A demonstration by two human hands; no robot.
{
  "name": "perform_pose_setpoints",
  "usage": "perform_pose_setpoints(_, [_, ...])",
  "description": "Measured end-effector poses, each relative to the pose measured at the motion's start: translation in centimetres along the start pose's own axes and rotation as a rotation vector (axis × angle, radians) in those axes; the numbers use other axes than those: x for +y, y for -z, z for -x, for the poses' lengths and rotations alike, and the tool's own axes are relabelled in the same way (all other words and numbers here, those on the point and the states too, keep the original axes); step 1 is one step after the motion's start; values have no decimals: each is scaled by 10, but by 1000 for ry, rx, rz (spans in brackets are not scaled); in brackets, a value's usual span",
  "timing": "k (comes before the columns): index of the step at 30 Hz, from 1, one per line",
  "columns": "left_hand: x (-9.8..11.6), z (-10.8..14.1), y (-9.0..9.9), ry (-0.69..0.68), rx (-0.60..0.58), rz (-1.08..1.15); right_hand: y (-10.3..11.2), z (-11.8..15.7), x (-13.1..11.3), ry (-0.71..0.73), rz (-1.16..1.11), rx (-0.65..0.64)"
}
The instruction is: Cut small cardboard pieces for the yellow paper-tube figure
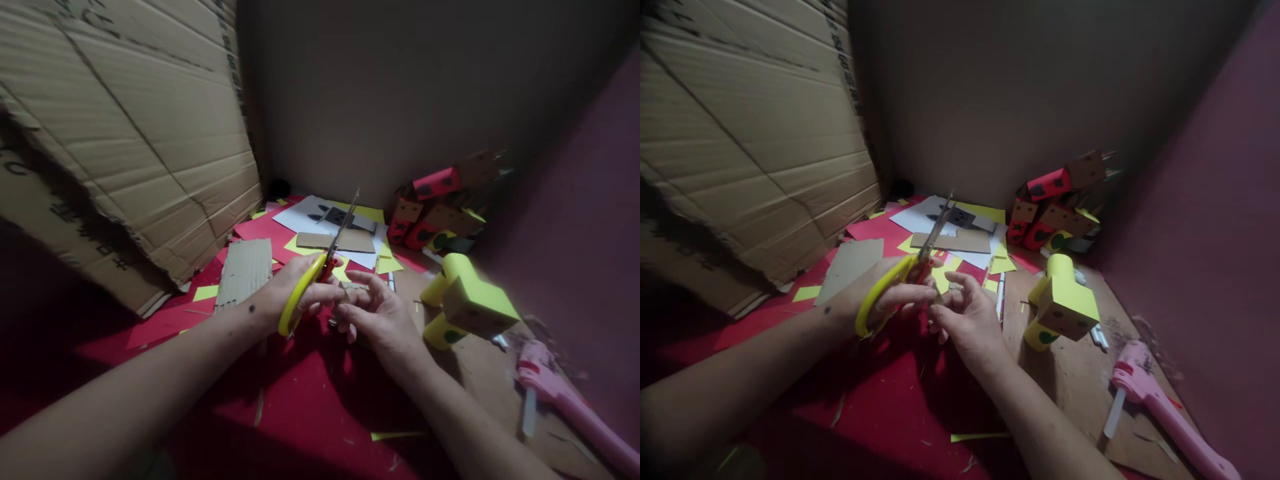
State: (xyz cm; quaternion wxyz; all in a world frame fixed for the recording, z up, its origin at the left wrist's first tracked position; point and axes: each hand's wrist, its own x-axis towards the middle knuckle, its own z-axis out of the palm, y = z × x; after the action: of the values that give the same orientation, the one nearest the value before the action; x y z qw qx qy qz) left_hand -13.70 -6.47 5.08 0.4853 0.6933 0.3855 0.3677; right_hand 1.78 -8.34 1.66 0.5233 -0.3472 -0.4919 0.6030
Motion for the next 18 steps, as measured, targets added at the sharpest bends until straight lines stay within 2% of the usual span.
perform_pose_setpoints(5, [-18,-6,0,70,54,208,3,-1,3,-16,-8,-30])
perform_pose_setpoints(10, [-35,-11,5,53,136,351,3,0,3,-60,10,-9])
perform_pose_setpoints(18, [-31,-10,4,26,171,348,5,2,0,-87,-71,-13])
